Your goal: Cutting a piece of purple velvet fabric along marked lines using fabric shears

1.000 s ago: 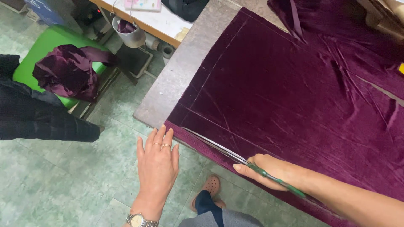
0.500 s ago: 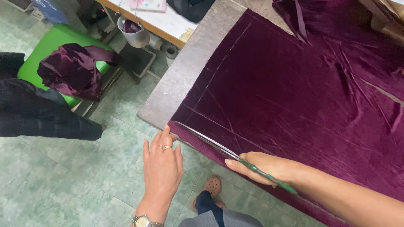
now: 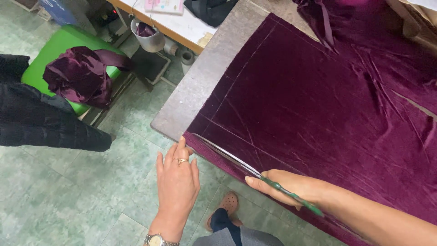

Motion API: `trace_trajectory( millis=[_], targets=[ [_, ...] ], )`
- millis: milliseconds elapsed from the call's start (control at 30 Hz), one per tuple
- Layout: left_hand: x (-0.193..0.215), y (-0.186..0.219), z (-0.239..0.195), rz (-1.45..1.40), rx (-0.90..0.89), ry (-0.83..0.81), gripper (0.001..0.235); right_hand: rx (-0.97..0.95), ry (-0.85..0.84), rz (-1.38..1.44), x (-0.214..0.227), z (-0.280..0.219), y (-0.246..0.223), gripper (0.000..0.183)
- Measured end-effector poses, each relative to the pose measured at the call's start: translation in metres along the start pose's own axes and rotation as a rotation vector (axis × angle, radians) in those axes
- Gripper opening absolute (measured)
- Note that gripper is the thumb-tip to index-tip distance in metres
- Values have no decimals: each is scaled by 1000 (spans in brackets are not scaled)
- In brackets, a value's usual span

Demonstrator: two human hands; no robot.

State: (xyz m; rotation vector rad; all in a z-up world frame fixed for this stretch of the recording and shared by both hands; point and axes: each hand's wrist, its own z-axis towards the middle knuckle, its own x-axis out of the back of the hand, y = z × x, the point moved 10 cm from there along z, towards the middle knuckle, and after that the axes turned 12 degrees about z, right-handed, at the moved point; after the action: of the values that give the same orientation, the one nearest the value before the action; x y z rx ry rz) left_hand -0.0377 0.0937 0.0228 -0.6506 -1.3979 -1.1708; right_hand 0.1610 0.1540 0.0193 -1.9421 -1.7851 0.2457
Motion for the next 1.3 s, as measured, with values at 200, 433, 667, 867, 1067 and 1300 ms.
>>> trace_trajectory(
  millis=[200,433,667,867,1067,1300],
  targets=[
    [-3,-1,-1,24,-4,12,15,-6,63,-76,2,8,-18,56],
    [1,3,-1,30,-9,14,14,-78,144,-176,6,15,-7,61],
    [-10,-2,1,110,-49,-5,26,22,157,-136,22,-8,-14,63],
    [-17,-9,-5,148,-99,53,55,-2,371,57,57,-79,102,48],
    [-10,37,-23,100,-225,305,59,35,751,389,49,-176,316,42],
    [-55,239,-97,-114,-670,206,25,-187,960,982,-83,-259,484,40]
  ],
)
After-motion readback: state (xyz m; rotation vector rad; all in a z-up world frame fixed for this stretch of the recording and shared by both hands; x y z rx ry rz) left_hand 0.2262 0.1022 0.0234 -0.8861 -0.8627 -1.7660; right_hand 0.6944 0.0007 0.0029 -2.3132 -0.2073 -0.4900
